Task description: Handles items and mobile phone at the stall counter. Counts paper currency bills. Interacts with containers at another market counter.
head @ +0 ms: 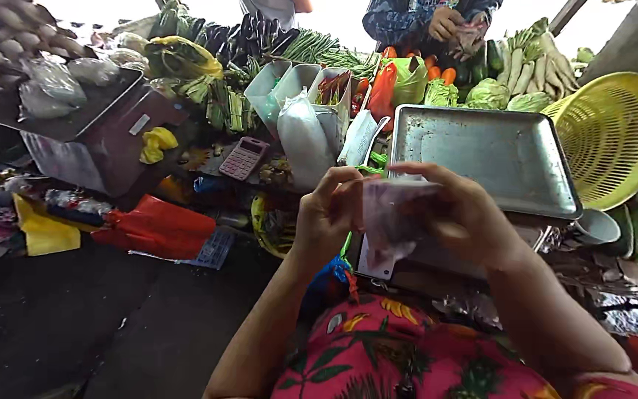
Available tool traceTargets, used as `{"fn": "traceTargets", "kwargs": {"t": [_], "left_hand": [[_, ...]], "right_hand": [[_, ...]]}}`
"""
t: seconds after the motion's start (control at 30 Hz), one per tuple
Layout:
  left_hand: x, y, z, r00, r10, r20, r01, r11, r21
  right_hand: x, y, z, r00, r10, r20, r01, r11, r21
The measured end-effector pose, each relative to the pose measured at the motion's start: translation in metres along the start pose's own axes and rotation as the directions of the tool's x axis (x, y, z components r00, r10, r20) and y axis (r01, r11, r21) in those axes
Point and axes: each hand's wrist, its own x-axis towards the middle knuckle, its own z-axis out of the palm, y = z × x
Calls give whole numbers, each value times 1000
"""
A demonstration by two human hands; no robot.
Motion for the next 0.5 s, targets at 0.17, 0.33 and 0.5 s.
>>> {"fn": "traceTargets", "kwargs": {"t": [0.17, 0.33, 0.5], "left_hand": [[-1, 5, 7, 999, 20, 28, -23, 994, 105], [-3, 2, 12, 988, -152, -7, 142, 938, -315], [-3, -7, -4, 950, -280, 135, 271, 959, 84]], "right_hand": [[-4, 16, 19, 966, 192, -176, -151, 963, 221], [-17, 16, 23, 888, 221, -403, -94, 945, 312], [-29, 10, 14, 854, 181, -487, -58, 965, 258]]}}
